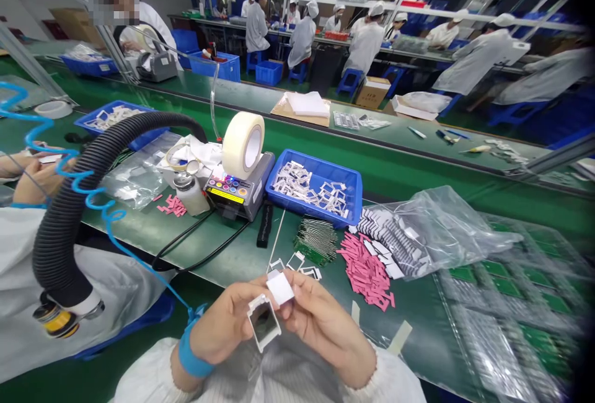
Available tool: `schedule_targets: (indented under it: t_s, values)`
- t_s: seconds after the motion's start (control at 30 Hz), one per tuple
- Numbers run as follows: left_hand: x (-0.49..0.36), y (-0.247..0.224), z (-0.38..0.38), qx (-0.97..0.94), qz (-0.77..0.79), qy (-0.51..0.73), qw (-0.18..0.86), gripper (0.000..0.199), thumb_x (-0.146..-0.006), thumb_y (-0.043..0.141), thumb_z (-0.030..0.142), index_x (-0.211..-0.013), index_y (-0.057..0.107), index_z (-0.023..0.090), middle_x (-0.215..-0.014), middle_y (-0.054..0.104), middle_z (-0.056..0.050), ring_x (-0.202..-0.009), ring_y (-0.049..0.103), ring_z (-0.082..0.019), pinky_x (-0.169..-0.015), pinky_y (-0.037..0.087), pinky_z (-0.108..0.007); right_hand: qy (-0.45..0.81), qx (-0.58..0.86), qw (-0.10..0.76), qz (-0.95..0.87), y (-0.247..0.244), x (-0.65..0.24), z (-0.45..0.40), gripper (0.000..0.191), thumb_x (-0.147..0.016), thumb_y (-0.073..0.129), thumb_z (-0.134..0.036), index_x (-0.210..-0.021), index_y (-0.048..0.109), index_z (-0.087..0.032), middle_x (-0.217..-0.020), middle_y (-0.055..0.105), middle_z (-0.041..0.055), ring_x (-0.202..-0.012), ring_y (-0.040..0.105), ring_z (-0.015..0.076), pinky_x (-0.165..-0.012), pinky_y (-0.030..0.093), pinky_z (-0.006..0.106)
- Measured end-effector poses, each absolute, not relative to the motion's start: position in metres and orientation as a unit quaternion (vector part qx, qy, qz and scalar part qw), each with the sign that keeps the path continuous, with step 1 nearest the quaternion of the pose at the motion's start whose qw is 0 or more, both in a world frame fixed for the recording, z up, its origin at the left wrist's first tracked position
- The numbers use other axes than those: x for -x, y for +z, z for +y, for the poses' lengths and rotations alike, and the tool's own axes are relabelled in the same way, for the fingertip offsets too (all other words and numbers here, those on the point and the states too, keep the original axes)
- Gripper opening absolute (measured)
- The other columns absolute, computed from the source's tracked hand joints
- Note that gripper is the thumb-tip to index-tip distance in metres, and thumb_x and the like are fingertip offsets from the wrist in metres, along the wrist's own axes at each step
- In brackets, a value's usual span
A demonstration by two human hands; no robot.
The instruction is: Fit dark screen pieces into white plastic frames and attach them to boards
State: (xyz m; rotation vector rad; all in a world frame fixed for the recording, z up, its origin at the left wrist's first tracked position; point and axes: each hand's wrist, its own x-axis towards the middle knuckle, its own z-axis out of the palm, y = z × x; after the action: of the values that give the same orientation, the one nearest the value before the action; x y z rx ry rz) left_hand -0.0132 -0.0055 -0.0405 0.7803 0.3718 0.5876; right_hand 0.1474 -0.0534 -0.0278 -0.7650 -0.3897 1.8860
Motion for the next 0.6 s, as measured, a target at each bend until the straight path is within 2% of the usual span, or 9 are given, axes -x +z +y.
schedule_targets:
  t_s: [0.07, 0.17, 0.2, 0.27, 0.33, 0.43, 0.6]
  values:
    - [0.013, -0.042, -0.004, -0.360, 0.210, 0.297, 0.859, 0.042, -0.062, 0.075, 0.050, -0.093, 0.072, 0.021, -0.109, 0.064, -0.011, -0.103, 0.055, -0.027, -0.093, 0.038, -0.040, 0.715, 0.369, 0.546, -0.232, -0.021, -0.151, -0.054, 0.031, -0.073, 0.073, -0.042, -0.090, 0.064, -0.017, -0.074, 0.059, 0.0012, -0.057, 0.049, 0.0055, -0.050, 0.042, 0.015]
    - [0.010, -0.047, -0.004, -0.314, 0.275, 0.325, 0.849, 0.044, -0.065, 0.074, 0.046, -0.101, 0.070, 0.022, -0.100, 0.068, -0.008, -0.095, 0.058, -0.023, -0.092, 0.037, -0.036, 0.469, 0.474, 0.583, -0.464, -0.011, -0.152, -0.056, 0.012, -0.080, 0.066, -0.032, -0.088, 0.067, -0.023, -0.081, 0.063, 0.0029, -0.066, 0.055, 0.0121, -0.058, 0.047, 0.024]
    - [0.009, -0.048, -0.004, -0.295, 0.292, 0.332, 0.847, 0.042, -0.065, 0.076, 0.044, -0.101, 0.070, 0.023, -0.094, 0.070, -0.006, -0.091, 0.058, -0.021, -0.088, 0.039, -0.034, 0.368, 0.498, 0.566, -0.544, -0.009, -0.151, -0.057, 0.009, -0.081, 0.064, -0.026, -0.089, 0.067, -0.023, -0.084, 0.064, 0.0035, -0.071, 0.057, 0.0143, -0.062, 0.049, 0.027]
    - [0.006, -0.049, -0.005, -0.263, 0.313, 0.339, 0.847, 0.039, -0.061, 0.080, 0.040, -0.095, 0.072, 0.024, -0.087, 0.070, -0.004, -0.086, 0.059, -0.019, -0.082, 0.040, -0.030, 0.192, 0.526, 0.506, -0.656, -0.008, -0.146, -0.057, 0.017, -0.080, 0.062, -0.015, -0.094, 0.067, -0.024, -0.088, 0.066, 0.0044, -0.079, 0.058, 0.0171, -0.067, 0.048, 0.030]
    - [0.004, -0.048, -0.007, -0.245, 0.321, 0.344, 0.847, 0.040, -0.057, 0.082, 0.037, -0.093, 0.073, 0.023, -0.083, 0.070, -0.003, -0.082, 0.058, -0.017, -0.079, 0.041, -0.028, 0.086, 0.543, 0.453, -0.702, -0.009, -0.141, -0.058, 0.022, -0.080, 0.061, -0.012, -0.098, 0.066, -0.023, -0.089, 0.066, 0.0048, -0.078, 0.056, 0.0175, -0.065, 0.047, 0.031]
    - [0.002, -0.046, -0.010, -0.237, 0.322, 0.352, 0.846, 0.039, -0.057, 0.083, 0.036, -0.092, 0.073, 0.024, -0.080, 0.069, -0.001, -0.074, 0.057, -0.014, -0.075, 0.042, -0.026, 0.029, 0.562, 0.410, -0.718, -0.011, -0.137, -0.058, 0.021, -0.083, 0.059, -0.014, -0.101, 0.065, -0.022, -0.094, 0.067, 0.0060, -0.078, 0.053, 0.0184, -0.063, 0.045, 0.032]
    - [0.001, -0.049, -0.013, -0.235, 0.338, 0.355, 0.839, 0.037, -0.059, 0.082, 0.034, -0.093, 0.072, 0.023, -0.082, 0.070, -0.002, -0.077, 0.059, -0.015, -0.077, 0.043, -0.026, 0.015, 0.577, 0.393, -0.716, -0.010, -0.136, -0.057, 0.016, -0.085, 0.057, -0.015, -0.097, 0.067, -0.019, -0.092, 0.067, 0.0065, -0.074, 0.048, 0.0184, -0.061, 0.043, 0.032]
